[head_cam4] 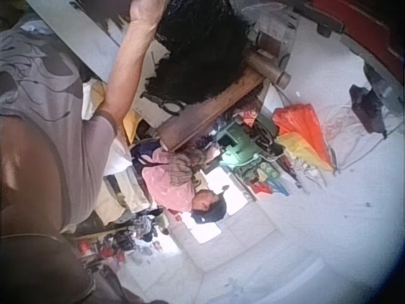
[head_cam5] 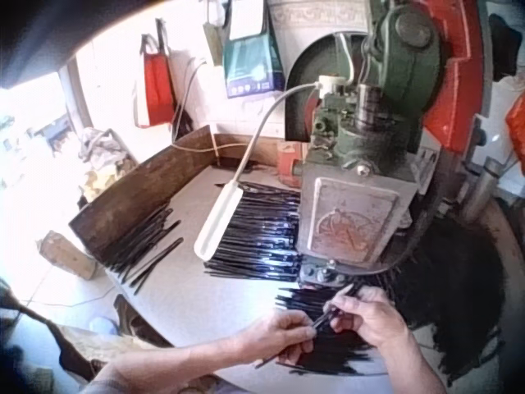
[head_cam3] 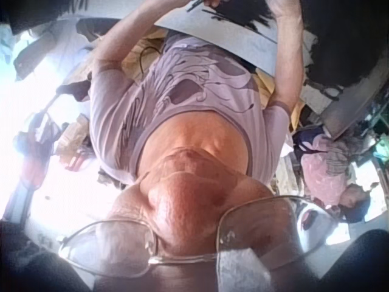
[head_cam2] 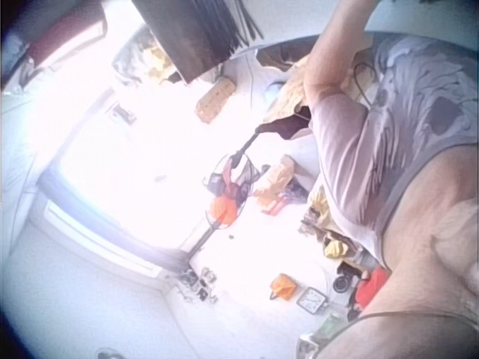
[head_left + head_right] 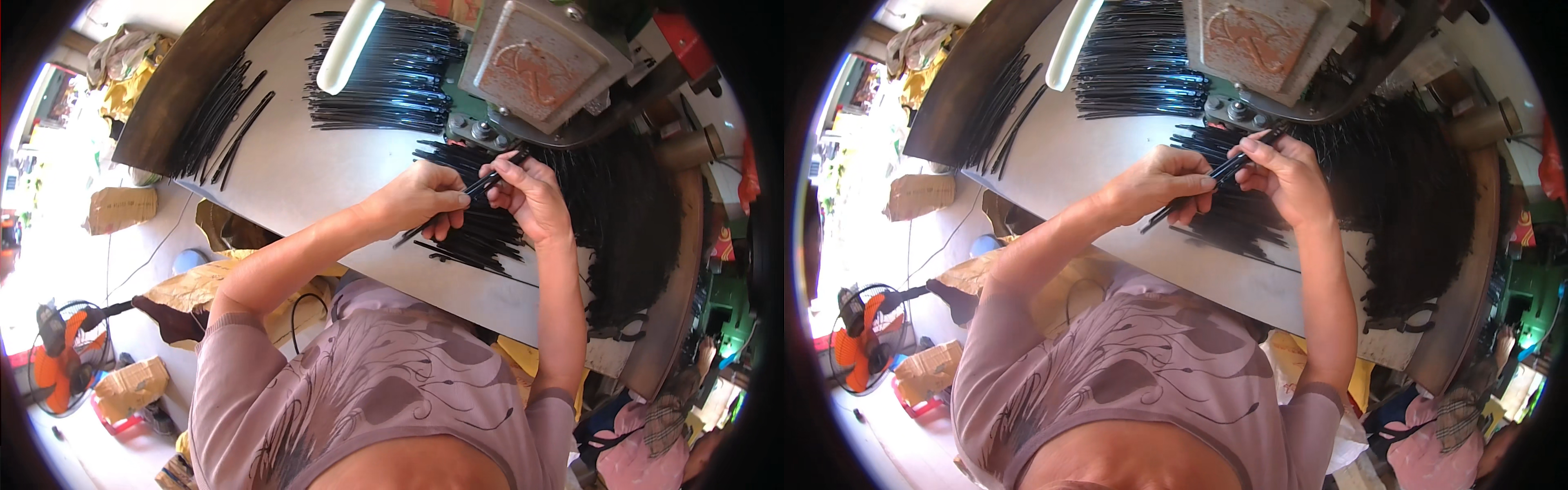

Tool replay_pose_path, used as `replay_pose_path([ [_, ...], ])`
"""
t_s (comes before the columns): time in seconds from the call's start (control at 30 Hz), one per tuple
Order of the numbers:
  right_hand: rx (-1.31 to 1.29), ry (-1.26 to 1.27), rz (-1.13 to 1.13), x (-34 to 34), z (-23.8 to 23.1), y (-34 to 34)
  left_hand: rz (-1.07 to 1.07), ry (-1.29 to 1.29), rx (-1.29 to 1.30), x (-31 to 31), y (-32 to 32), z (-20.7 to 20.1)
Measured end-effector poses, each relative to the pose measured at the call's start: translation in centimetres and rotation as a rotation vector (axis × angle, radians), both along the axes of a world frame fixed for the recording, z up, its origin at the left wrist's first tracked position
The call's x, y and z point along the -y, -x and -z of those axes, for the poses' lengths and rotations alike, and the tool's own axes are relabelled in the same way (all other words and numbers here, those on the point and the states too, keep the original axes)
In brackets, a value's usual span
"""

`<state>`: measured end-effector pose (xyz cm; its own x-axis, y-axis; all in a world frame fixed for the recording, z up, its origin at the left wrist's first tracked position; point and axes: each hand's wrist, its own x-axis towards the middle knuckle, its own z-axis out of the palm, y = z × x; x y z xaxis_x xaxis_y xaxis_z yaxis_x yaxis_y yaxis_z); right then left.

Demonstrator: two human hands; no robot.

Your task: The person assembles small black plastic components using a mechanical bench press.

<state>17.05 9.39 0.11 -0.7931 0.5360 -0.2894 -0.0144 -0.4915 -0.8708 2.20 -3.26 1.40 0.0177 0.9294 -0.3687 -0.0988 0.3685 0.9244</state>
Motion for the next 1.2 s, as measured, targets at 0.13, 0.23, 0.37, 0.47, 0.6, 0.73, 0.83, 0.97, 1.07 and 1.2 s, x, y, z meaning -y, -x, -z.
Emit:
replay_pose_path([
  [0.13, -0.013, 0.001, 0.061, 0.2, 0.1, -0.5, -0.032, -0.029, -0.16, -0.5, 0.0, -0.6],
  [0.23, -0.023, -0.04, 0.083, 0.0, 0.1, -0.9, -0.044, 0.003, -0.107, -0.7, 0.0, -0.8],
  [0.37, -0.018, -0.044, 0.095, 0.0, 0.3, -1.0, -0.071, -0.25, -0.487, -1.0, -0.6, 0.2],
  [0.47, -0.013, -0.033, 0.147, 0.2, 0.2, -1.0, -0.102, -0.482, -0.792, -1.1, -1.0, 0.6],
  [0.6, -0.048, -0.014, 0.185, 0.4, 0.5, -1.0, -0.068, -0.534, -0.859, -1.4, -0.8, 1.1],
  [0.73, -0.155, 0.099, 0.351, -0.8, 1.3, -0.4, -0.226, -0.772, -1.154, -0.7, -1.1, -0.5],
  [0.83, -0.255, 0.177, 0.499, -2.0, 2.5, -0.1, -0.237, -0.818, -0.982, -0.6, -2.2, 0.0],
  [0.97, -0.344, 0.224, 0.507, -2.2, 2.6, 0.3, -0.342, -0.04, 0.226, -2.6, -1.1, 1.4],
  [1.07, -0.351, 0.234, 0.496, -2.6, 2.6, 1.3, -0.49, 0.016, 0.509, -5.0, 1.3, 2.5],
  [1.2, -0.368, 0.215, 0.522, -2.2, 2.0, 1.3, -0.534, -0.061, 0.508, -6.3, 2.0, 2.9],
])
